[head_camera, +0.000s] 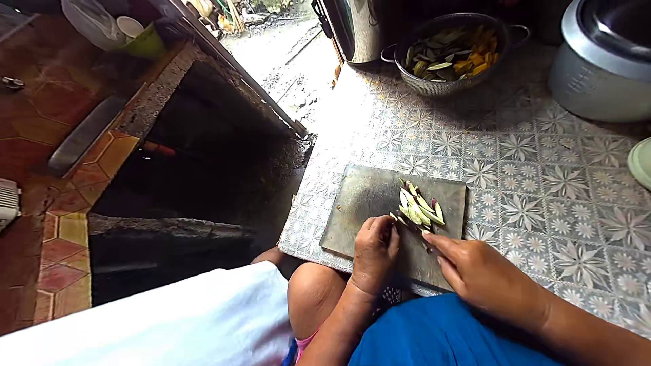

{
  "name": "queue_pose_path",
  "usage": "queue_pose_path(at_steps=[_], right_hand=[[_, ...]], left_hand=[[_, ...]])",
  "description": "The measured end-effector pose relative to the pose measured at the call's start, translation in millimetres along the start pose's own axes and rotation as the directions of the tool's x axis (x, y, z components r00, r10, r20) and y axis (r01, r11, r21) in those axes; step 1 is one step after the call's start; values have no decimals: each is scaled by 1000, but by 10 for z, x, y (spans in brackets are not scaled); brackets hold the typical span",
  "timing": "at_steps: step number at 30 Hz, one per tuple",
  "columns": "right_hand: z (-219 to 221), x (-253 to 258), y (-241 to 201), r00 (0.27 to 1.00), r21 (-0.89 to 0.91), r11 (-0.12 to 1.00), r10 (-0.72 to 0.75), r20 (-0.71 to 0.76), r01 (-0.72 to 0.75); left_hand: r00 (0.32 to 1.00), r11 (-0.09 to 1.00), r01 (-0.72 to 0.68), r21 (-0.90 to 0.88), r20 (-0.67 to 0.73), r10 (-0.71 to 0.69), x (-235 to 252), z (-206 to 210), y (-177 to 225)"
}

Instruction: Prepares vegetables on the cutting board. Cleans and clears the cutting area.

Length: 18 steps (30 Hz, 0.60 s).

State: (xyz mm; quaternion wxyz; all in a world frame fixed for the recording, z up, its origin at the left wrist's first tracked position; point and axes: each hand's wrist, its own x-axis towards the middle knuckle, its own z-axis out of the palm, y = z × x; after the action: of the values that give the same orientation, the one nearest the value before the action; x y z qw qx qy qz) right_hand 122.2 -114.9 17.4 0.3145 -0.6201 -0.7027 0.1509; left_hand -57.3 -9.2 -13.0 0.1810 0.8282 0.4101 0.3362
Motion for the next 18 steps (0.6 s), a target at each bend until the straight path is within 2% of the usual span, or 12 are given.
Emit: queue_pose_path(at_steps=[3, 5, 10, 15, 18], right_hand=[[-113, -27, 138, 990, 12, 998, -55, -126, 57], [-199, -28, 239, 982, 18, 999, -43, -186, 47], [-352, -5, 500, 948, -2, 1000, 24, -316, -26], [-367, 4, 681, 928, 14, 999, 53, -368, -52], [-345, 3, 775, 925, 30, 999, 43, -378, -34]], left_hand=[[995, 996, -91, 1, -31, 91, 59, 74, -11], [987, 986, -163, 39, 8, 163, 113, 138, -2], [926, 939, -285, 191, 306, 219, 240, 273, 161], [841, 913, -389, 125, 454, 296, 619, 376, 122], [795, 879, -470, 85, 474, 379, 822, 448, 66]])
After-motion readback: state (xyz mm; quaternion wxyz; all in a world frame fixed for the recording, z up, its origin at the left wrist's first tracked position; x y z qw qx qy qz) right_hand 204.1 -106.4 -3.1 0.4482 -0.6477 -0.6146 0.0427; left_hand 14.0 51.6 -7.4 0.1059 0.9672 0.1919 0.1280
